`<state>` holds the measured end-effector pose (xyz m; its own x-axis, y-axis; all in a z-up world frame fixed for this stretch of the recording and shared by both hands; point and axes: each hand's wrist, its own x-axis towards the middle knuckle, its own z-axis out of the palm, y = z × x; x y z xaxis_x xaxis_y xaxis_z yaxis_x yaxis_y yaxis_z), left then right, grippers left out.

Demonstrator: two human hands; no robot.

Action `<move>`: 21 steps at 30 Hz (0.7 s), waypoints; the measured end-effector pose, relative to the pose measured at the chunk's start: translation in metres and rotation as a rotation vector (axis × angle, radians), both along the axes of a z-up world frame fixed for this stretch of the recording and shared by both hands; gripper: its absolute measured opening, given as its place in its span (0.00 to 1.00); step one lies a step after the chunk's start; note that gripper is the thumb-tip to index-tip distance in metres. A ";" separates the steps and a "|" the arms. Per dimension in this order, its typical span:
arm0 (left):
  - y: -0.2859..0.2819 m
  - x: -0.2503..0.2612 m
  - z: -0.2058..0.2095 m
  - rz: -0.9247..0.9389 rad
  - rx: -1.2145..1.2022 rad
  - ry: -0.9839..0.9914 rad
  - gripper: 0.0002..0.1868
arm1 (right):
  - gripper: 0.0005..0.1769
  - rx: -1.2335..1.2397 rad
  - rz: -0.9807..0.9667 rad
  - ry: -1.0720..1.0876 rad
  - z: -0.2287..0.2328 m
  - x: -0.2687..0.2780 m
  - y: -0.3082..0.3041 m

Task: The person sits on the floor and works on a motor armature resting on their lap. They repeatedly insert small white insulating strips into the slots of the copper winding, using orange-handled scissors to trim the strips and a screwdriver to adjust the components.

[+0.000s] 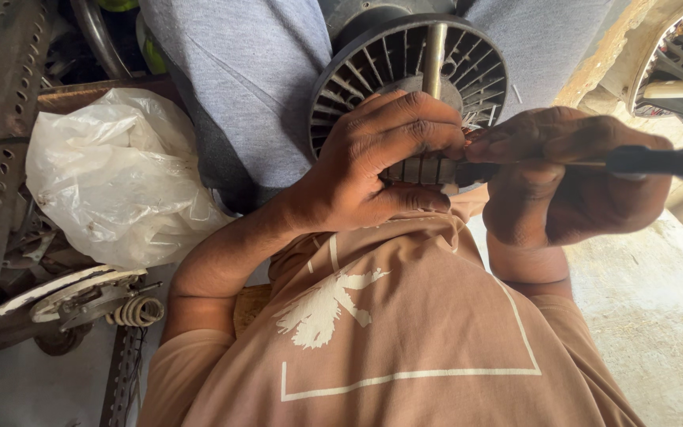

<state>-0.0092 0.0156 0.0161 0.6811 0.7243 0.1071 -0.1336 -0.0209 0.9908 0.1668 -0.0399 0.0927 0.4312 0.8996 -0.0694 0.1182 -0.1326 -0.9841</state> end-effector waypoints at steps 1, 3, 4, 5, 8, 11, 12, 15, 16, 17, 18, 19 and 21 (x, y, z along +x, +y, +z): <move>0.000 0.000 0.000 0.002 0.000 -0.007 0.30 | 0.14 0.018 -0.012 -0.010 -0.002 0.000 0.001; 0.002 -0.002 -0.002 -0.011 0.001 -0.022 0.30 | 0.15 0.054 -0.038 -0.029 -0.008 0.000 0.004; 0.003 -0.004 -0.003 -0.026 0.002 -0.029 0.30 | 0.16 0.074 -0.025 -0.026 -0.011 0.002 0.005; 0.002 -0.005 -0.003 -0.035 -0.002 -0.036 0.30 | 0.17 0.093 -0.012 -0.022 -0.014 0.003 0.005; 0.000 -0.004 -0.006 -0.044 -0.008 -0.060 0.30 | 0.19 0.138 0.080 -0.011 -0.017 0.013 0.006; -0.009 -0.002 -0.003 0.068 0.148 0.040 0.27 | 0.18 0.108 0.076 -0.059 -0.013 0.019 0.000; -0.011 -0.002 -0.001 0.147 0.371 0.093 0.22 | 0.18 0.080 0.054 -0.078 -0.011 0.024 0.000; -0.019 -0.004 0.010 0.331 0.853 0.213 0.12 | 0.18 -0.002 -0.024 -0.129 -0.006 0.044 -0.008; -0.020 -0.002 0.014 0.356 0.894 0.227 0.10 | 0.14 -0.046 0.087 -0.262 -0.005 0.054 -0.011; -0.021 -0.001 0.019 0.381 0.935 0.240 0.07 | 0.13 -0.075 0.195 -0.395 -0.005 0.064 -0.015; -0.021 -0.002 0.025 0.367 0.985 0.273 0.06 | 0.11 -0.166 0.306 -0.504 -0.007 0.065 -0.021; -0.021 -0.005 0.032 0.353 1.034 0.306 0.05 | 0.10 -0.243 0.424 -0.617 -0.010 0.067 -0.027; -0.022 -0.005 0.040 0.356 1.130 0.352 0.05 | 0.07 -0.362 0.370 -0.597 -0.014 0.060 -0.048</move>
